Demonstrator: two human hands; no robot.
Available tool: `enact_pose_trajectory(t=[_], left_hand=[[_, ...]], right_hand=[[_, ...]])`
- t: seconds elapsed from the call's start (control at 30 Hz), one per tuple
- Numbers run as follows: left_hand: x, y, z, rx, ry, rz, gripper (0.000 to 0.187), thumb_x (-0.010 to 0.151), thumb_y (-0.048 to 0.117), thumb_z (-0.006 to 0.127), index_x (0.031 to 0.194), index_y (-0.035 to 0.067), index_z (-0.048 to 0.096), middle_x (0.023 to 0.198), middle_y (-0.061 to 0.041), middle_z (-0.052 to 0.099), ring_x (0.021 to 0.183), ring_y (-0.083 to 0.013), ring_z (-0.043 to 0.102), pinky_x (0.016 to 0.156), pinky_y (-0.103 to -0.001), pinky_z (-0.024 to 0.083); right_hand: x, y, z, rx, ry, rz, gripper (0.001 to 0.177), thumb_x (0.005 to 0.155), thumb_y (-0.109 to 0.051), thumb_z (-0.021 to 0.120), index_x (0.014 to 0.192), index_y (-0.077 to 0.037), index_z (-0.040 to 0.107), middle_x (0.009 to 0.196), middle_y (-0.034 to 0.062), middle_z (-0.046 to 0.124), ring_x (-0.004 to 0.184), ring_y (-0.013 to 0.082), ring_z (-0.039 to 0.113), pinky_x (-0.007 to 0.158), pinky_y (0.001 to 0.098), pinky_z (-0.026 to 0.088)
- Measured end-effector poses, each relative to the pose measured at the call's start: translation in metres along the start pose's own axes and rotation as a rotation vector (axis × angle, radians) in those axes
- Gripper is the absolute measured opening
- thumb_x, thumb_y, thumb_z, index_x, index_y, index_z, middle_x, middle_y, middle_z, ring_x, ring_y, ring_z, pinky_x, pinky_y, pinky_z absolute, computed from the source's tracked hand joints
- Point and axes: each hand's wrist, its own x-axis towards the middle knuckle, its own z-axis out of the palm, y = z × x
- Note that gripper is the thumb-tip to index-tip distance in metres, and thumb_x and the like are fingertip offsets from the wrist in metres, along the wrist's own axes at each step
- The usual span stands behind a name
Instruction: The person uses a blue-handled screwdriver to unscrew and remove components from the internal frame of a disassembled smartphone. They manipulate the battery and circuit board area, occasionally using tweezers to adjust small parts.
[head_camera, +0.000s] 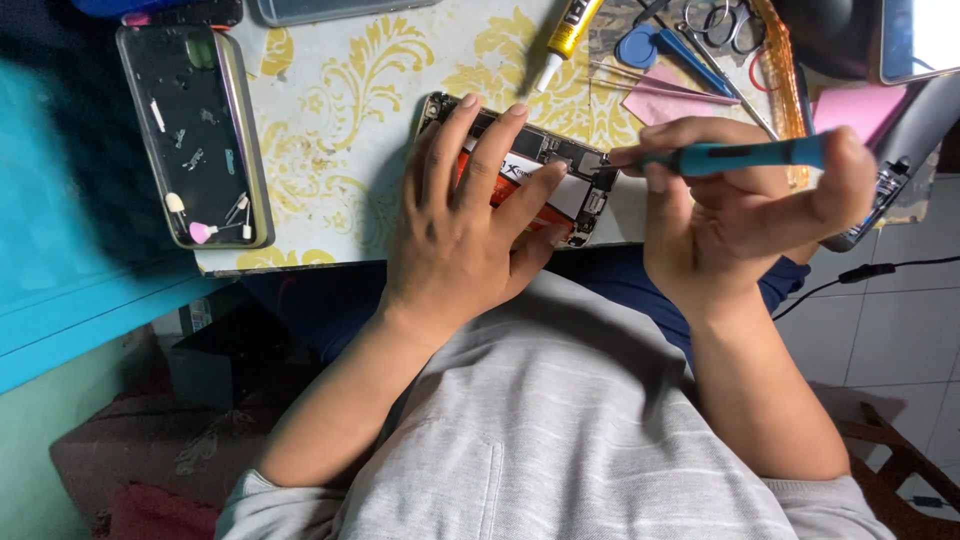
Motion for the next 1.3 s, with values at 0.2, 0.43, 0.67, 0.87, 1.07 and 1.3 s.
enact_pose_trajectory(t=[0.2, 0.43, 0.67, 0.87, 1.07, 1.3], left_hand=[[0.0, -0.001, 0.003, -0.07, 0.015, -0.003, 0.041, 0.112, 0.057, 0.052, 0.139, 0.028, 0.061, 0.159, -0.009, 0.036, 0.148, -0.0423, 0.041, 0.117, -0.062, 0.05], [0.004, 0.0, -0.002, -0.068, 0.041, -0.011, 0.038, 0.112, 0.052, 0.053, 0.137, 0.027, 0.066, 0.155, -0.007, 0.042, 0.143, -0.0408, 0.045, 0.112, -0.059, 0.052], [0.004, 0.002, -0.003, -0.069, 0.043, -0.038, 0.04, 0.111, 0.052, 0.05, 0.137, 0.025, 0.064, 0.152, -0.01, 0.046, 0.141, -0.0405, 0.047, 0.113, -0.059, 0.051], [0.004, 0.002, -0.003, -0.065, 0.045, -0.032, 0.04, 0.111, 0.051, 0.048, 0.135, 0.025, 0.065, 0.152, -0.011, 0.046, 0.141, -0.0407, 0.046, 0.112, -0.058, 0.051], [0.005, 0.001, -0.004, -0.062, 0.039, -0.028, 0.042, 0.111, 0.053, 0.044, 0.137, 0.025, 0.062, 0.151, -0.01, 0.048, 0.141, -0.0402, 0.046, 0.112, -0.057, 0.05], [0.006, 0.0, -0.004, -0.102, 0.05, -0.038, 0.039, 0.11, 0.049, 0.038, 0.129, 0.022, 0.058, 0.145, -0.009, 0.055, 0.138, -0.0416, 0.049, 0.111, -0.058, 0.049]], right_hand=[[0.017, 0.008, 0.007, -0.017, -0.036, -0.076, 0.073, 0.111, 0.01, 0.046, 0.156, -0.039, 0.017, 0.108, 0.0404, 0.055, 0.089, 0.0493, 0.066, 0.085, 0.0593, 0.066], [0.015, 0.014, 0.01, 0.068, -0.119, 0.008, 0.072, 0.114, 0.014, 0.043, 0.158, -0.036, 0.016, 0.122, 0.0365, 0.05, 0.106, 0.0479, 0.059, 0.092, 0.0577, 0.065], [0.016, 0.017, 0.013, -0.017, -0.134, -0.019, 0.068, 0.113, 0.011, 0.044, 0.155, -0.034, 0.015, 0.116, 0.0367, 0.051, 0.093, 0.0472, 0.062, 0.088, 0.0579, 0.065], [0.015, 0.019, 0.014, -0.054, -0.127, -0.026, 0.072, 0.111, 0.015, 0.044, 0.154, -0.034, 0.014, 0.114, 0.0376, 0.05, 0.088, 0.0463, 0.063, 0.088, 0.0593, 0.065], [0.018, 0.015, 0.015, -0.089, -0.163, -0.053, 0.073, 0.109, 0.017, 0.044, 0.153, -0.033, 0.013, 0.111, 0.0366, 0.047, 0.086, 0.0456, 0.062, 0.086, 0.0588, 0.065], [0.036, -0.003, 0.005, -0.133, -0.353, -0.14, 0.056, 0.106, 0.013, 0.052, 0.14, -0.017, 0.018, 0.122, 0.0457, 0.05, 0.107, 0.0523, 0.067, 0.097, 0.0585, 0.059]])
